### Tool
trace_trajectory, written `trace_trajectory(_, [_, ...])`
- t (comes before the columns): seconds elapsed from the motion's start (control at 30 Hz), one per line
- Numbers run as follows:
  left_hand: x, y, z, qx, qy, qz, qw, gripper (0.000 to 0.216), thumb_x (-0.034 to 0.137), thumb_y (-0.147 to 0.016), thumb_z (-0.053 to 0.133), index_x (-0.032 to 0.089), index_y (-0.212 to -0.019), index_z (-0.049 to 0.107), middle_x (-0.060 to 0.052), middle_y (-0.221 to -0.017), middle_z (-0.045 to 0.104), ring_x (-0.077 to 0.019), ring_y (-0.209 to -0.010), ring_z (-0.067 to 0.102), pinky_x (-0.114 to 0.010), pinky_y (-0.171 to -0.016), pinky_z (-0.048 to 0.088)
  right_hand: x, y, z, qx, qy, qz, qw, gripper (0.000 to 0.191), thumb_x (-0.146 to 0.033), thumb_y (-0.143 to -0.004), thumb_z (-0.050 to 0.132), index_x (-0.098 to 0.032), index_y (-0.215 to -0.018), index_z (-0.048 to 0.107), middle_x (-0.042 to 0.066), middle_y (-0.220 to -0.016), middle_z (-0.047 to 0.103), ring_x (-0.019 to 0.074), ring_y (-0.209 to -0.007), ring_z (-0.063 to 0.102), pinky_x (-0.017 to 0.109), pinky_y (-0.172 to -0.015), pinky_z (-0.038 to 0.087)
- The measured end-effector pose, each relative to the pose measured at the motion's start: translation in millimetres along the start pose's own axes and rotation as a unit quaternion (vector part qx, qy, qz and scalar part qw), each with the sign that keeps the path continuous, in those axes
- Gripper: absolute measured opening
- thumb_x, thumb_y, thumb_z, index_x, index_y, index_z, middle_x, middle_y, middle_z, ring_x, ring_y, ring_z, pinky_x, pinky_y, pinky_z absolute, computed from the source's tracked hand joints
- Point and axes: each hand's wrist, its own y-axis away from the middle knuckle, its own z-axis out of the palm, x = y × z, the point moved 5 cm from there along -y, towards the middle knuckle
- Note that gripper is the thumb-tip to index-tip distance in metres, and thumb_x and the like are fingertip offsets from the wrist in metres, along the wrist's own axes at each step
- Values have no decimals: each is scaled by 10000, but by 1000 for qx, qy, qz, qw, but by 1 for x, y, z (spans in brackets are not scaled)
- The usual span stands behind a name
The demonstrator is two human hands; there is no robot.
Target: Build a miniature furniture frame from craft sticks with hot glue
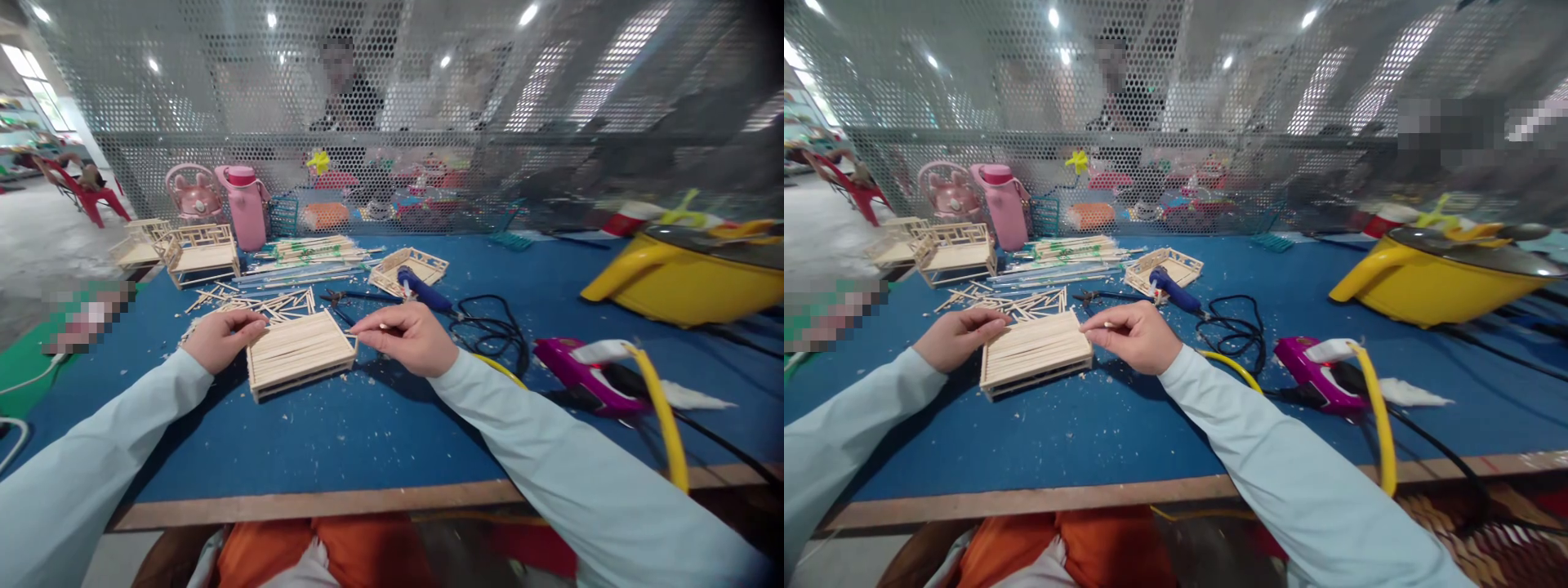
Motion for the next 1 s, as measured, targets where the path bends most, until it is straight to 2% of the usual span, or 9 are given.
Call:
trace_trajectory(0.13, [2,1,0,-3,-5,3,1000,481,562,-726,472,153,-901,656,-59,-812,674,-200,-780,584,-316,-734,443,-1,1,1,-19,-20,6,1000,189,-288,-708,595,-141,-747,707,40,-590,642,91,-464,469,225,-437,324])
trace_trajectory(0.23, [2,1,0,-10,-7,4,1000,479,557,-735,471,151,-910,653,-58,-813,673,-200,-786,587,-315,-738,445,-1,3,-1,-12,-36,21,999,222,-310,-704,601,-157,-836,691,-29,-475,502,70,-412,357,222,-415,255])
trace_trajectory(0.33, [1,1,0,-11,-7,1,1000,488,559,-735,470,145,-918,652,-66,-827,674,-203,-790,588,-317,-739,446,2,3,-6,9,-58,37,998,331,-312,-686,619,-163,-982,627,-85,-475,337,50,-413,251,211,-417,191])
trace_trajectory(0.47, [0,0,1,-10,-2,1,1000,492,555,-736,472,139,-927,651,-77,-849,676,-198,-775,591,-317,-740,448,11,1,-4,-24,-35,84,996,289,-312,-668,638,-135,-896,623,-106,-472,237,41,-416,197,209,-424,158])
trace_trajectory(0.63, [2,1,0,-7,-2,-3,1000,487,556,-730,477,141,-915,652,-68,-831,676,-195,-774,585,-308,-737,445,16,0,4,-54,-2,110,992,215,-340,-672,628,-127,-694,630,-89,-422,301,45,-408,213,218,-419,150])
trace_trajectory(0.73, [4,2,0,-6,-7,-7,1000,490,558,-722,477,140,-908,653,-65,-818,674,-194,-765,582,-307,-730,441,14,0,3,-66,-25,100,993,224,-315,-668,628,-139,-804,600,-108,-447,251,46,-410,194,212,-422,153])
trace_trajectory(0.83, [5,3,0,-9,3,-15,1000,497,567,-707,482,139,-890,655,-62,-793,672,-189,-738,580,-299,-708,443,17,-3,-10,-19,-54,90,994,181,-296,-752,509,-176,-888,504,-102,-496,271,62,-418,233,208,-436,211])
trace_trajectory(0.9, [3,2,-1,-16,4,-28,999,495,571,-695,486,138,-863,657,-59,-767,669,-185,-709,576,-293,-682,443,21,-5,-20,20,-1,89,996,105,-261,-804,400,-189,-823,474,-71,-527,360,82,-448,311,219,-473,273])
trace_trajectory(1.0, [-5,-3,-5,-26,4,-45,999,486,573,-672,496,142,-824,661,-51,-728,667,-179,-667,567,-281,-633,437,28,-6,-21,-5,193,103,976,146,-212,-805,392,-178,-740,519,7,-628,533,124,-571,459,253,-575,339])
